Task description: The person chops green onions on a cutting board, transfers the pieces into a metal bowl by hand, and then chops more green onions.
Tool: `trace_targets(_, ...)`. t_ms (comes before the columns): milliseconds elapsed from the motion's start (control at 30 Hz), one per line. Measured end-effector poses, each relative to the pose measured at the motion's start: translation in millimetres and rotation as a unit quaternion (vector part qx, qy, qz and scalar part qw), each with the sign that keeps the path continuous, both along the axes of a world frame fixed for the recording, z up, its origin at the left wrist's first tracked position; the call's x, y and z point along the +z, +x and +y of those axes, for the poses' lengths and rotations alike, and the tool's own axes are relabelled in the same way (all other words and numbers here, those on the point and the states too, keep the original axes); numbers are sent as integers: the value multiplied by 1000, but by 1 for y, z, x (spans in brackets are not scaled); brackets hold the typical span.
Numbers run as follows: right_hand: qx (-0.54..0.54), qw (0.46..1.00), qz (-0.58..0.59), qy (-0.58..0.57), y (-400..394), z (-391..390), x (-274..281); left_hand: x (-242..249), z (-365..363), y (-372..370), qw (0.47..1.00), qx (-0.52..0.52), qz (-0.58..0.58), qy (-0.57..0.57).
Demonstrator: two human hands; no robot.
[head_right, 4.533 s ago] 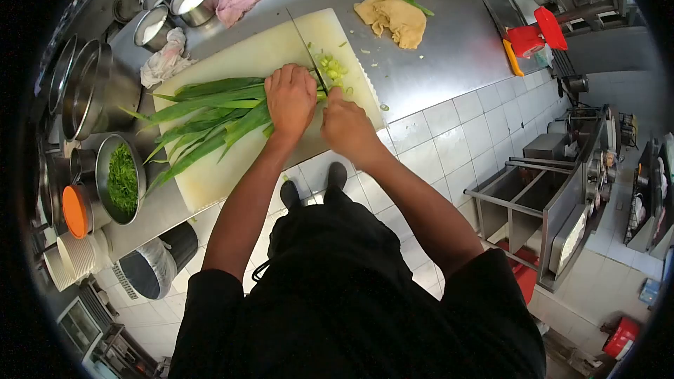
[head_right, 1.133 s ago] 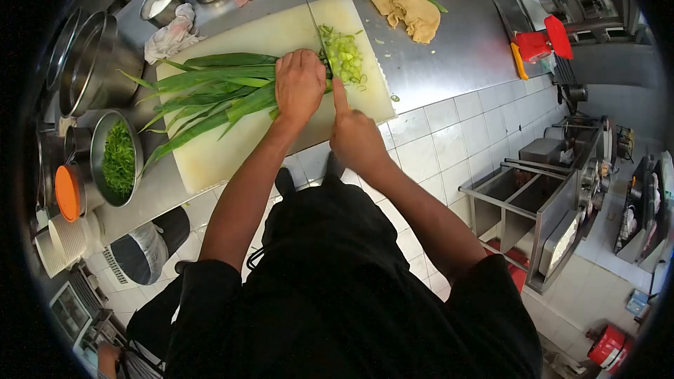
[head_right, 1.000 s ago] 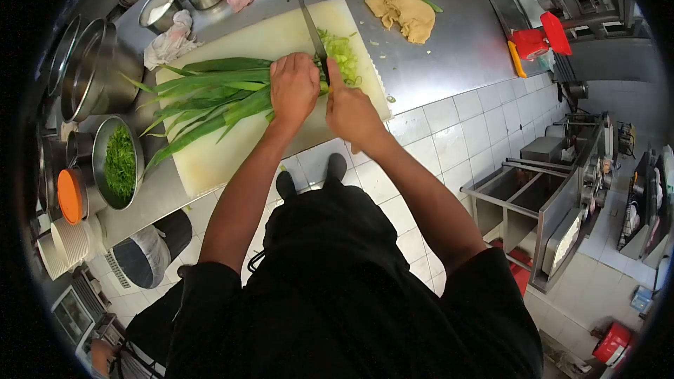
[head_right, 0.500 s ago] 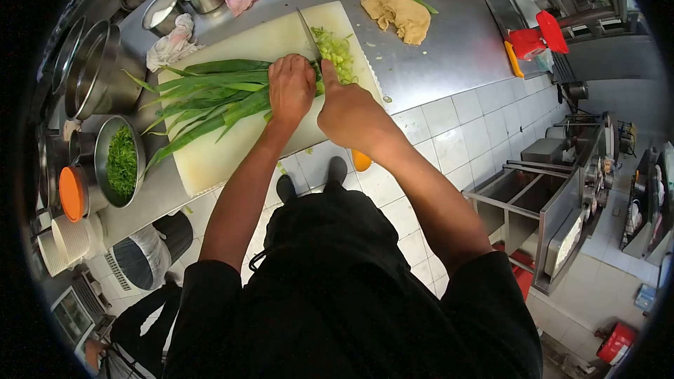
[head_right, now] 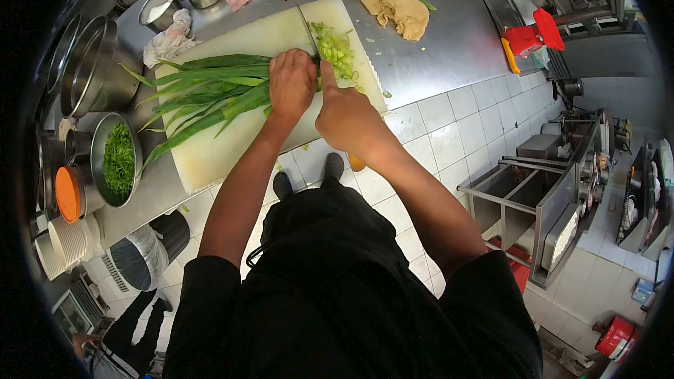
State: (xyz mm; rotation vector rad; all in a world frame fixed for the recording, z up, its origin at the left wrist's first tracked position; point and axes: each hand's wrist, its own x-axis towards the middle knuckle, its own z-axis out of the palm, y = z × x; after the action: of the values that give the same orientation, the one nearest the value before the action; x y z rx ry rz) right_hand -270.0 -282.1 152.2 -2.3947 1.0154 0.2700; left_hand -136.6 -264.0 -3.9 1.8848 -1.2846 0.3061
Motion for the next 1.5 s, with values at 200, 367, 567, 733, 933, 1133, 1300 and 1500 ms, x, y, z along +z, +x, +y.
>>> trace_targets(200,-16,998,43,39,-37,26,25,-1,-2,0,1000,12,-13,8)
trace_targets(367,16,996,-88,-25,-37,21,-57,0,-2,-1,1000,18,1,22)
trace_targets(567,9,987,-159,-25,-9,-29,-95,0,-1,0,1000,9,8,20)
trace_targets(733,5,989,-148,-11,-2,-60,-89,1,2,2,999,-3,53,5)
trace_targets(933,4,993,-121,1,3,-65,-85,2,5,7,993,-14,116,-18)
trace_targets(1133,0,999,7,44,11,-43,-6,1,2,2,997,14,72,-10)
trace_targets(1300,-4,999,24,44,0,-8,21,1,5,0,1000,2,-6,26)
trace_targets(1500,-16,999,23,38,-7,10,18,2,6,-1,999,31,-25,29)
